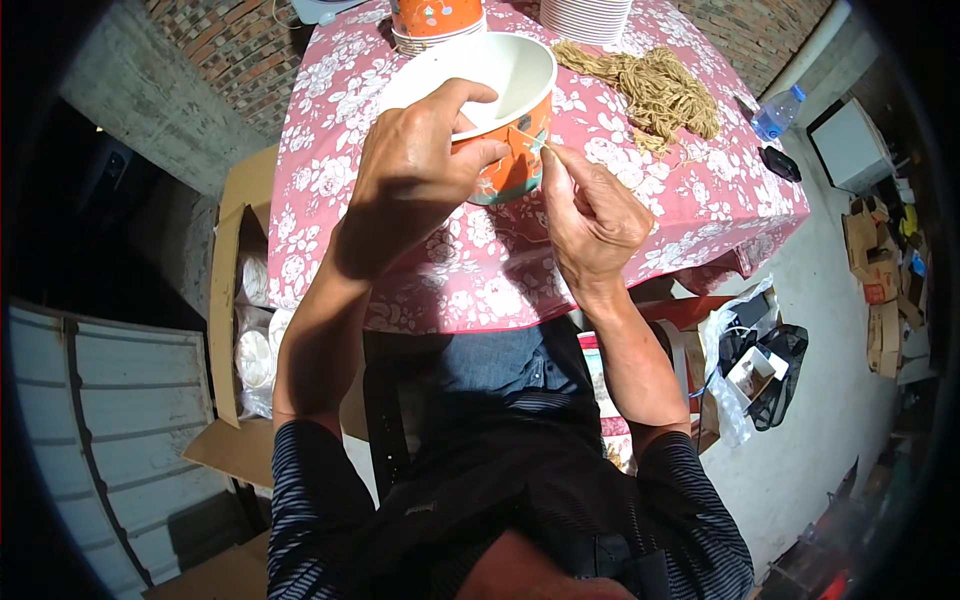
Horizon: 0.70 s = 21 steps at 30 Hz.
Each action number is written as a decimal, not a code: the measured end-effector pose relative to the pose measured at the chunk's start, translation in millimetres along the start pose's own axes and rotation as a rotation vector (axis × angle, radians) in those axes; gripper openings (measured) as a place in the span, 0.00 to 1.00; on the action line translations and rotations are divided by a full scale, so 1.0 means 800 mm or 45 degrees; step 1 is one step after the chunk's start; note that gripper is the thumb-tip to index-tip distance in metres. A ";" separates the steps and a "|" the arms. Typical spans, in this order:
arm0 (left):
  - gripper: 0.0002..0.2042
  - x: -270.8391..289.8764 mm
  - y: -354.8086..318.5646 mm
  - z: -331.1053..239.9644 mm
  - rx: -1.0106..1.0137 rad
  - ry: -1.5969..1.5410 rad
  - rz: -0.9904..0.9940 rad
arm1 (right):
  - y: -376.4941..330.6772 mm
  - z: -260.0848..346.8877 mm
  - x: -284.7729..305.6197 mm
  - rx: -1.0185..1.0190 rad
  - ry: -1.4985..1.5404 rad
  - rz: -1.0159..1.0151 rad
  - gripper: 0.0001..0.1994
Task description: The person is manually attaching paper handles to paper bowls at a table.
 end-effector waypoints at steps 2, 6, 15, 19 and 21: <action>0.18 0.000 0.000 0.000 -0.008 0.006 -0.005 | 0.000 -0.001 -0.001 0.014 -0.016 0.017 0.06; 0.18 0.001 0.000 -0.004 0.008 -0.003 -0.015 | 0.001 -0.002 -0.001 0.052 -0.024 -0.012 0.07; 0.18 0.000 0.003 -0.006 0.007 -0.003 -0.029 | 0.000 -0.003 0.001 0.053 -0.061 0.033 0.07; 0.19 -0.002 -0.001 -0.007 -0.014 0.101 -0.050 | -0.001 -0.002 -0.003 0.042 -0.066 0.067 0.07; 0.19 -0.004 -0.002 -0.007 -0.035 0.109 -0.056 | -0.001 -0.001 -0.005 0.052 -0.055 0.064 0.06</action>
Point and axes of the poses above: each hand's wrist, its own y-axis towards the middle knuckle, its own x-axis out of the back of the hand, z = x × y, the point moved 1 cm from there along y, towards the middle knuckle, and after that the axes turned 10 degrees about x, right-handed, at the moved point
